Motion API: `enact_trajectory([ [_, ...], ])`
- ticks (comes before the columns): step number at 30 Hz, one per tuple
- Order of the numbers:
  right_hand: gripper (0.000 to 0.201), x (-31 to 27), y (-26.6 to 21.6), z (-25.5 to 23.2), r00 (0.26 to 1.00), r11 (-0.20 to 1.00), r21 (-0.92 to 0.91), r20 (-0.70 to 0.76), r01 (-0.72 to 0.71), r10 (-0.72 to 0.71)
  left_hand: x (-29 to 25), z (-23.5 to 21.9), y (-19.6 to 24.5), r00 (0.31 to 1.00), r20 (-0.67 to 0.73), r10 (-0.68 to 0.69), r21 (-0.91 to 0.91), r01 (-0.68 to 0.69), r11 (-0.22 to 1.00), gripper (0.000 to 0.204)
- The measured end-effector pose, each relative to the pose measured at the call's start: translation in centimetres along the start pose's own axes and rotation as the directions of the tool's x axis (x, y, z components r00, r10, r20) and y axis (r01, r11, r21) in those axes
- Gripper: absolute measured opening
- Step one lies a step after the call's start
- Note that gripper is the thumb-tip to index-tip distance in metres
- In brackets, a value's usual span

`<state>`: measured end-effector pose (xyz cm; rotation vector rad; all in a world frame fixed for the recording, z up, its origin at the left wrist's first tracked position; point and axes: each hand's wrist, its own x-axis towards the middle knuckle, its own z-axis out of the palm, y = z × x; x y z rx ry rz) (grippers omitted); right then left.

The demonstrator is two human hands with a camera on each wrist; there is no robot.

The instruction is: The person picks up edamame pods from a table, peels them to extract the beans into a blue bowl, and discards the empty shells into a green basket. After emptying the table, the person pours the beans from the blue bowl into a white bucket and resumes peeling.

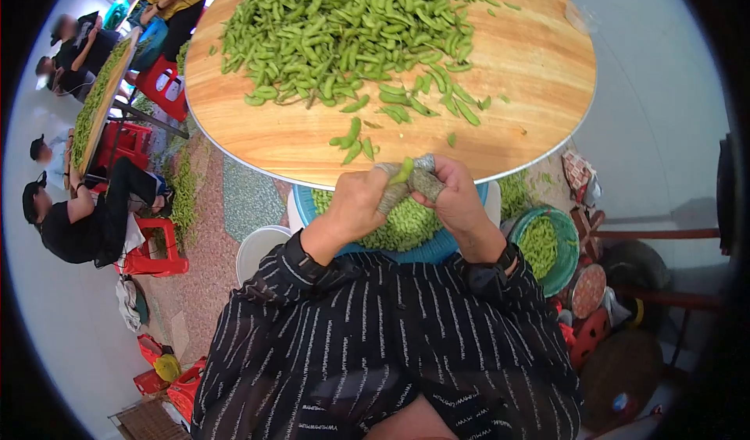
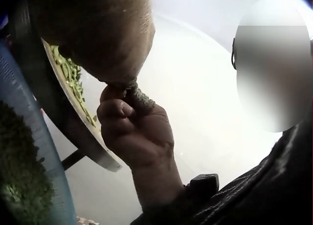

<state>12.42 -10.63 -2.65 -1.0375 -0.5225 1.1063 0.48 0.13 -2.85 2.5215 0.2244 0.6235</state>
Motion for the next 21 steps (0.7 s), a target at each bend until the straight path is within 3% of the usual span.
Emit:
enact_trajectory([
  [3,0.014,-0.2,0.2,-0.5,0.994,0.992,-0.092,0.086,0.081,-0.074,-0.4,0.0,0.2,0.994,0.014,-0.111,-0.323,0.109,0.940,0.024],
  [4,0.012,0.0,0.3,-0.7,0.981,0.980,-0.129,0.148,0.148,-0.129,-0.6,0.1,0.3,0.994,0.011,-0.107,-0.318,0.105,0.942,0.024],
  [6,0.011,0.2,0.1,-0.9,0.968,0.974,-0.140,0.201,0.179,-0.149,-0.6,0.5,0.2,0.984,-0.036,-0.173,-0.510,0.131,0.850,0.021],
  [8,0.011,0.3,-0.4,-1.0,0.953,0.965,-0.155,0.253,0.210,-0.166,-0.2,0.7,0.3,0.982,-0.123,-0.140,-0.557,0.049,0.829,0.019],
  [10,0.012,0.1,-0.6,-0.9,0.946,0.951,-0.196,0.267,0.238,-0.182,-0.5,0.6,0.4,0.923,0.131,-0.361,-0.828,0.302,0.473,0.022],
  [12,0.010,0.1,-0.4,-1.1,0.947,0.954,-0.193,0.269,0.229,-0.173,-0.9,1.5,0.3,0.916,0.090,-0.392,-0.829,0.286,0.480,0.025],
  [14,0.009,-0.1,-0.1,-1.3,0.962,0.970,-0.190,0.254,0.154,-0.103,-1.2,1.9,0.4,0.826,0.274,-0.492,-0.912,0.386,0.141,0.026],
  [16,0.007,-0.4,-0.4,-0.8,0.975,0.977,-0.186,0.215,0.103,-0.062,-1.2,1.5,0.5,0.842,0.261,-0.472,-0.903,0.386,0.190,0.027],
  [18,0.006,-0.5,-0.3,-0.9,0.985,0.937,-0.328,0.155,0.117,-0.069,-1.2,1.2,0.4,0.920,0.228,-0.319,-0.884,0.333,0.329,0.024],
  [19,0.006,-0.9,-0.9,-0.4,0.986,0.912,-0.387,0.138,0.138,-0.091,-0.7,0.7,1.2,0.950,0.145,-0.277,-0.767,0.285,0.576,0.022],
  [20,0.006,-0.7,-0.7,-0.4,0.987,0.912,-0.388,0.136,0.135,-0.088,-0.6,0.8,1.1,0.949,0.147,-0.277,-0.768,0.286,0.573,0.022],
  [21,0.007,-0.5,-0.5,-0.6,0.971,0.873,-0.437,0.189,0.218,-0.148,-0.6,1.0,1.0,0.959,0.101,-0.264,-0.732,0.251,0.633,0.022],
])
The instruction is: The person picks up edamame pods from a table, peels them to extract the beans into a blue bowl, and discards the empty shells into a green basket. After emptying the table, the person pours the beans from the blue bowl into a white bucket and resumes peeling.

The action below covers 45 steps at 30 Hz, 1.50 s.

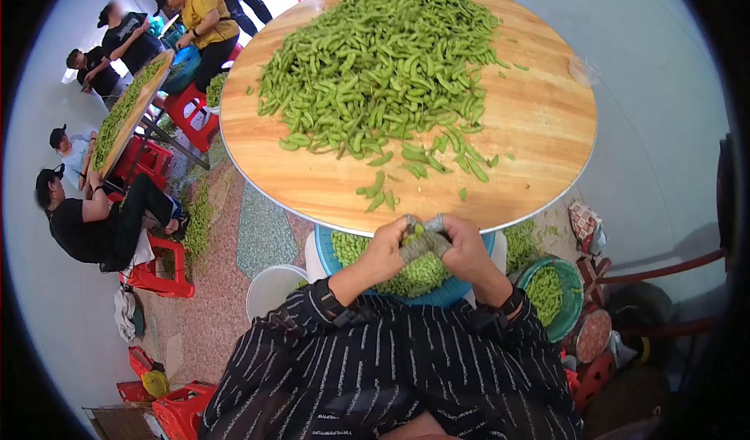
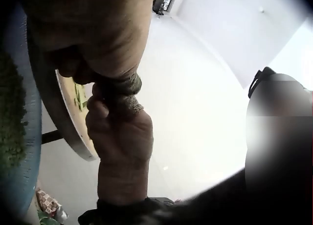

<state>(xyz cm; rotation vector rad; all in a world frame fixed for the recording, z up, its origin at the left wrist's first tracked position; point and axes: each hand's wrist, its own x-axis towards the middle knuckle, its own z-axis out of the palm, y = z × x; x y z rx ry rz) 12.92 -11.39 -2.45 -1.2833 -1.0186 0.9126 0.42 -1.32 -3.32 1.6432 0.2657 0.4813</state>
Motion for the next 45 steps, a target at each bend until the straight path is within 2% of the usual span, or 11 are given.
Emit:
enact_trajectory([
  [4,0.012,-0.3,-0.7,-0.4,0.995,0.982,-0.166,0.064,0.087,-0.078,-0.5,-0.6,-1.1,0.998,0.050,0.022,0.055,-0.025,0.998,0.022],
  [7,0.015,-0.3,-0.7,-0.6,0.987,0.988,0.145,0.160,-0.053,0.029,-0.7,-0.4,1.0,0.957,0.125,-0.263,-0.285,0.289,0.914,0.021],
  [11,0.012,-0.6,-0.9,-1.0,0.936,0.891,0.321,0.248,-0.322,0.249,-1.5,-0.8,0.4,0.910,0.253,-0.328,-0.543,0.414,0.730,0.020],
  [14,0.010,-0.7,-0.1,-0.9,0.941,0.841,0.427,0.215,-0.332,0.262,-1.6,-0.7,0.2,0.934,0.247,-0.258,-0.501,0.351,0.791,0.026],
  [19,0.011,-0.9,0.2,0.3,0.997,0.992,-0.119,0.064,-0.036,0.043,-1.7,-1.0,0.7,0.918,0.195,-0.344,-0.118,0.370,0.921,0.023],
  [29,0.011,-1.1,-0.1,-0.2,0.983,0.982,-0.042,-0.011,-0.183,0.183,-3.1,-1.7,-1.3,0.950,0.177,-0.257,0.038,0.254,0.966,0.023],
  [31,0.012,-1.1,-0.1,-0.4,0.988,0.947,-0.285,0.012,-0.145,0.155,-3.0,-2.3,1.3,0.910,0.282,-0.304,0.787,-0.037,0.616,0.023],
  [32,0.012,-1.2,0.1,-0.4,0.989,0.949,-0.287,0.017,-0.133,0.144,-3.0,-2.1,2.3,0.937,0.215,-0.276,0.830,-0.026,0.557,0.024],
  [41,0.015,-0.9,-0.1,-0.4,0.952,0.749,-0.602,0.277,0.275,-0.127,-1.4,-2.0,2.5,0.908,0.338,-0.249,0.747,-0.098,0.657,0.020],
  [43,0.014,-1.3,-0.4,0.1,0.984,0.849,-0.503,0.145,0.161,-0.100,-1.4,-1.6,1.9,0.900,0.354,-0.253,0.729,-0.097,0.678,0.022],
  [45,0.014,-1.4,-0.2,-0.2,0.997,0.922,-0.379,0.024,0.079,-0.075,-1.5,-1.5,0.8,0.991,0.109,-0.078,0.436,0.022,0.900,0.022],
])
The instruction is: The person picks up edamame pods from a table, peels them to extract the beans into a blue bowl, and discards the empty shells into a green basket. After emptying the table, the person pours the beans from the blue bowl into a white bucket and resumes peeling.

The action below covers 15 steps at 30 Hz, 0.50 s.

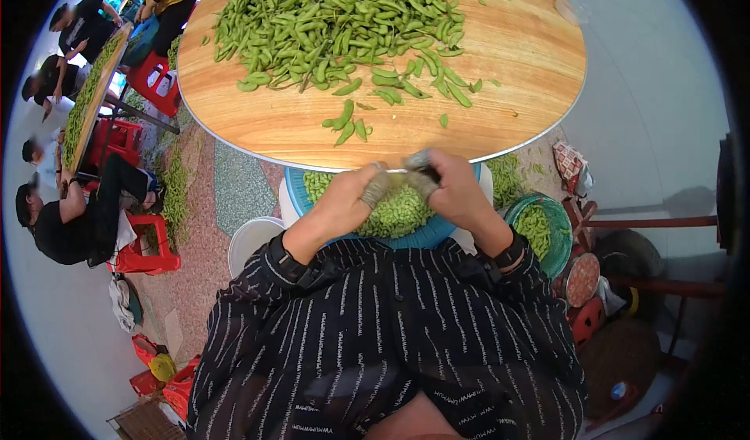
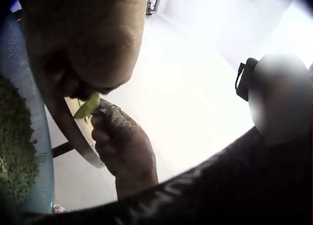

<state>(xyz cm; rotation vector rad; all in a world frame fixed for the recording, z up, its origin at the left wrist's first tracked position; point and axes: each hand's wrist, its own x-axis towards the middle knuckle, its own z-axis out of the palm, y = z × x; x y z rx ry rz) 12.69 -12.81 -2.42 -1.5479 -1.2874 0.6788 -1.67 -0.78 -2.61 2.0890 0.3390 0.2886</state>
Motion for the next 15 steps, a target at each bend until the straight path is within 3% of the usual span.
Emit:
enact_trajectory([
  [1,0.014,-0.5,0.8,-0.3,0.997,0.988,0.148,-0.049,-0.044,0.051,-0.1,0.1,0.1,0.998,-0.049,-0.033,-0.138,0.026,0.990,0.024],
  [2,0.015,-0.8,1.3,-0.5,0.990,0.952,0.295,-0.088,-0.080,0.110,-0.3,0.4,0.0,0.998,-0.049,-0.033,-0.139,0.026,0.990,0.024],
  [3,0.015,-1.0,1.1,-0.6,0.990,0.952,0.295,-0.087,-0.082,0.112,-0.4,0.8,-0.4,0.993,-0.109,-0.038,-0.214,0.014,0.977,0.023],
  [4,0.015,-1.3,0.7,-0.8,0.963,0.838,0.475,0.113,-0.269,0.245,-0.4,1.1,-0.5,0.985,-0.165,-0.047,-0.287,-0.003,0.958,0.023],
  [5,0.015,-1.6,0.6,-0.9,0.888,0.663,0.592,0.326,-0.458,0.323,-0.4,1.5,-0.4,0.986,-0.158,-0.046,-0.290,-0.002,0.957,0.023],
  [6,0.015,-1.7,0.8,-0.6,0.888,0.660,0.594,0.322,-0.460,0.329,-0.3,1.9,-0.2,0.982,-0.190,-0.009,-0.221,-0.033,0.975,0.022],
  [9,0.016,-1.5,0.7,0.9,0.940,0.347,0.881,0.251,-0.321,0.231,0.1,2.8,0.4,0.968,-0.244,0.064,-0.105,-0.092,0.990,0.021],
  [11,0.016,-1.5,0.7,1.1,0.946,0.346,0.892,0.213,-0.291,0.246,0.1,3.0,0.5,0.957,-0.272,0.099,-0.057,-0.119,0.991,0.022],
  [15,0.014,-1.3,1.0,1.3,0.947,0.367,0.890,0.179,-0.271,0.267,-0.1,2.9,-0.4,0.970,-0.196,0.141,-0.033,-0.150,0.988,0.020],
])
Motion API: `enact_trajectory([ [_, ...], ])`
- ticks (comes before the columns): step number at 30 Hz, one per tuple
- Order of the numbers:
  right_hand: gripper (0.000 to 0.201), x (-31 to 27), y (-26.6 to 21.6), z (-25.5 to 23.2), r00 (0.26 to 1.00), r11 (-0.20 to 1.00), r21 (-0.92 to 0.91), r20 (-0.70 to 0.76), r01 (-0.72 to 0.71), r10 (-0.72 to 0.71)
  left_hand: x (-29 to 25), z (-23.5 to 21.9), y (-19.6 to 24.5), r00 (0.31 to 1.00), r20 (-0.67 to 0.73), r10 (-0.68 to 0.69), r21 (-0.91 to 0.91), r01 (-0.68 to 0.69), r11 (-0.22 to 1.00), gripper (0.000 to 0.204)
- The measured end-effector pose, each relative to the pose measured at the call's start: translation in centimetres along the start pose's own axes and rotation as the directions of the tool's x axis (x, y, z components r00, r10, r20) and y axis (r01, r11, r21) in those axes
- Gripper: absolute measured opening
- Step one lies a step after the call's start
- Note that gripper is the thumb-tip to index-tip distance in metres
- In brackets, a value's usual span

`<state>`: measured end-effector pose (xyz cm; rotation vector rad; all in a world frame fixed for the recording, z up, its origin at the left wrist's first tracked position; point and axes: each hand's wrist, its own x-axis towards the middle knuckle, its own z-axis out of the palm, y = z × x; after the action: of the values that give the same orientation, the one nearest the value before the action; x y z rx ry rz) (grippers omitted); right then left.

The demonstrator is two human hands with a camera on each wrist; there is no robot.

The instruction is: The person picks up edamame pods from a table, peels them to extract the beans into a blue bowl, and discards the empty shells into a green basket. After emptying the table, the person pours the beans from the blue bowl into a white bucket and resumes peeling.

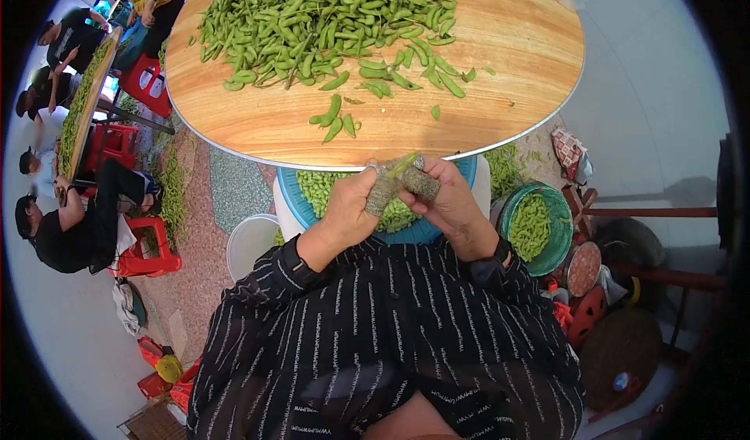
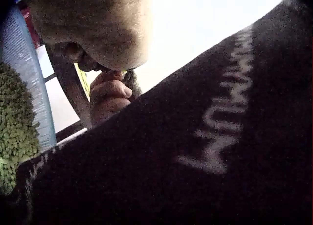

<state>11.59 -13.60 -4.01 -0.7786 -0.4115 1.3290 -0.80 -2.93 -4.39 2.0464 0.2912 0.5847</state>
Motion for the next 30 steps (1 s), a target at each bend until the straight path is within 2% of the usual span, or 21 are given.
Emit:
enact_trajectory([
  [1,0.014,0.0,0.1,-0.1,1.000,1.000,0.004,-0.003,-0.001,0.001,-0.1,0.0,-0.2,0.999,0.045,-0.016,-0.002,0.016,1.000,0.021],
  [6,0.014,0.1,0.2,-0.2,0.998,0.991,-0.122,-0.003,0.059,-0.060,-0.1,0.0,0.0,0.997,0.061,-0.043,-0.072,0.047,0.996,0.017],
  [7,0.014,0.0,0.2,-0.3,0.996,0.990,-0.115,-0.046,0.077,-0.083,0.0,0.1,0.3,0.996,0.074,-0.054,-0.108,0.062,0.992,0.017],
  [8,0.014,0.0,0.2,-0.3,0.998,0.989,-0.137,-0.005,0.062,-0.063,0.1,-0.2,0.7,0.993,0.114,-0.041,-0.038,0.045,0.998,0.016],
  [9,0.015,-0.2,0.2,-0.4,0.998,0.986,-0.161,0.027,0.053,-0.049,0.2,-0.2,0.7,0.987,0.147,-0.070,-0.105,0.086,0.991,0.015],
  [10,0.016,-0.4,0.2,-0.5,0.997,0.988,-0.142,0.060,0.058,-0.050,-0.5,-0.1,-1.1,0.980,0.157,-0.122,-0.096,0.138,0.986,0.015],
  [11,0.017,-0.5,0.2,-0.6,0.994,0.990,-0.127,0.100,0.061,-0.048,-0.6,-0.1,-0.9,0.985,0.118,-0.129,-0.038,0.135,0.990,0.014],
  [14,0.018,-0.8,-0.1,-0.4,0.999,0.982,-0.189,-0.024,0.019,-0.024,-0.1,0.1,0.0,0.984,0.152,-0.089,-0.012,0.091,0.996,0.014],
  [16,0.018,-0.8,-0.1,-0.4,0.999,0.977,-0.211,-0.038,0.002,-0.010,0.0,0.2,0.1,0.987,0.149,-0.062,0.011,0.061,0.998,0.015],
  [18,0.018,-0.5,0.3,-0.9,0.998,0.961,-0.274,-0.053,0.017,-0.032,0.1,0.3,0.2,0.968,0.212,-0.132,-0.122,0.160,0.980,0.017],
  [20,0.018,-0.4,0.5,-1.1,0.996,0.941,-0.337,-0.068,0.026,-0.051,0.0,0.4,-0.2,0.962,0.234,-0.140,-0.193,0.187,0.963,0.018],
  [22,0.018,-0.3,0.5,-1.0,0.990,0.905,-0.412,-0.046,0.105,-0.136,-0.4,0.6,-1.1,0.957,0.250,-0.150,-0.263,0.216,0.940,0.021],
  [24,0.018,-0.2,0.6,-1.1,0.988,0.874,-0.475,-0.054,0.102,-0.145,-0.8,0.8,-2.0,0.977,0.095,-0.193,-0.136,0.204,0.969,0.026],
  [25,0.018,-0.1,0.7,-1.1,0.987,0.841,-0.533,-0.058,0.096,-0.149,-0.9,0.8,-2.0,0.977,0.099,-0.191,-0.139,0.204,0.969,0.026],
  [28,0.020,0.2,1.3,-1.3,0.985,0.859,-0.488,0.010,0.155,-0.172,-1.0,0.5,-2.1,0.980,0.113,-0.164,-0.209,0.185,0.960,0.029],
  [29,0.020,0.3,1.2,-1.4,0.986,0.859,-0.489,0.018,0.153,-0.165,-1.2,0.3,-2.4,0.951,0.166,-0.259,-0.326,0.301,0.896,0.027],
  [30,0.021,0.2,0.9,-1.5,0.981,0.810,-0.558,0.034,0.179,-0.192,-1.5,-0.2,-2.6,0.912,0.222,-0.344,-0.429,0.409,0.806,0.026],
])
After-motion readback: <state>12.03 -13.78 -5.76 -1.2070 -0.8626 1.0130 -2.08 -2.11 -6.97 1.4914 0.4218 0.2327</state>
